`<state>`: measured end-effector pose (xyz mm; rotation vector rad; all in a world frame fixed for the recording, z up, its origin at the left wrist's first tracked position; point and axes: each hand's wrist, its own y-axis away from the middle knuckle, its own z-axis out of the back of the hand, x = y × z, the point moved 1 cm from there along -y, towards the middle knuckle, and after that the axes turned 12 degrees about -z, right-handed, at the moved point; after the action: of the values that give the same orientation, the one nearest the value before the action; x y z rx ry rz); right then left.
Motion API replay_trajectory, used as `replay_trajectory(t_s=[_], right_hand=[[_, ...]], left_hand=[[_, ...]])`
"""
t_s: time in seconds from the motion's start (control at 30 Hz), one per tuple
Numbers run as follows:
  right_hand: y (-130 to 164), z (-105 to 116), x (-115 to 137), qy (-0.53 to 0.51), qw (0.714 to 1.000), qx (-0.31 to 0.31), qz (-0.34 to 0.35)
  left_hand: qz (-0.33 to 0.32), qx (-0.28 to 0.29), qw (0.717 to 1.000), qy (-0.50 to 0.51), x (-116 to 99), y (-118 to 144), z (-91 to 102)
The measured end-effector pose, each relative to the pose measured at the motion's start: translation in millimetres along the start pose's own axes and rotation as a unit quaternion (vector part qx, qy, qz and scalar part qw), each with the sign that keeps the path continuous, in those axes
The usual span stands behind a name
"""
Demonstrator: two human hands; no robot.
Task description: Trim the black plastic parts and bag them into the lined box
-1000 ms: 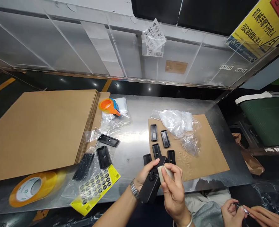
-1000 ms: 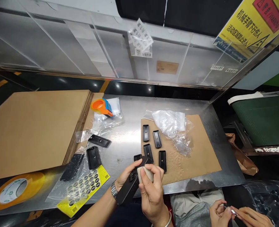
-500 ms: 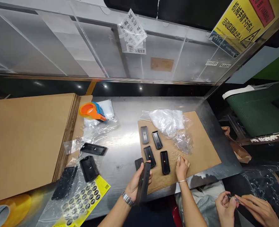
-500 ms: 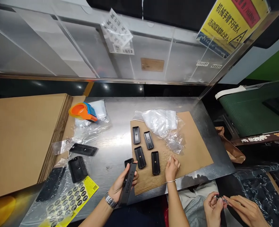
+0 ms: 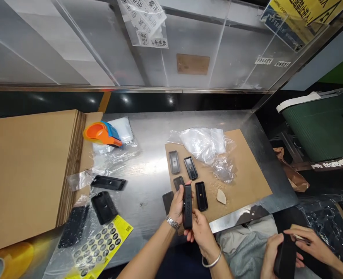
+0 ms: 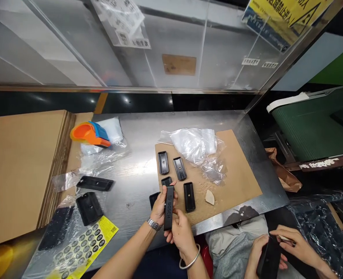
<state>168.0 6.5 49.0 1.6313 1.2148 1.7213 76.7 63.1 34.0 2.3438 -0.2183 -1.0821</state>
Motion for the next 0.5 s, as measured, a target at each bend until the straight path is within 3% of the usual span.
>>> replay_trajectory(t_s=[0.07, 0.17, 0.3, 0.37, 0.43, 0.5], right_hand=[[-3, 3, -3, -0.002, 0.999, -0.048, 0.013], [-11, 23, -14, 0.076, 0.979, -0.180, 0.059], [-19, 59, -29, 0.267, 0.899, -0.342, 0.062], [-20, 75, -33, 0.317, 0.864, -0.389, 0.043], [-20, 85, -36, 0.330, 0.849, -0.413, 0.022], [-19, 90, -37, 0.340, 0.835, -0.433, -0.004]], left_hand=[[-0.061, 0.032, 0.994, -0.086, 7, -2, -2.2], [-0.086, 0.061, 0.975, -0.197, 23, -1, 0.8], [-0.112, 0.092, 0.930, -0.337, 43, 9, 16.2], [-0.134, 0.095, 0.909, -0.384, 49, 15, 24.7], [-0.165, 0.110, 0.885, -0.421, 53, 18, 29.6], [-0.210, 0.154, 0.827, -0.499, 55, 16, 28.6]])
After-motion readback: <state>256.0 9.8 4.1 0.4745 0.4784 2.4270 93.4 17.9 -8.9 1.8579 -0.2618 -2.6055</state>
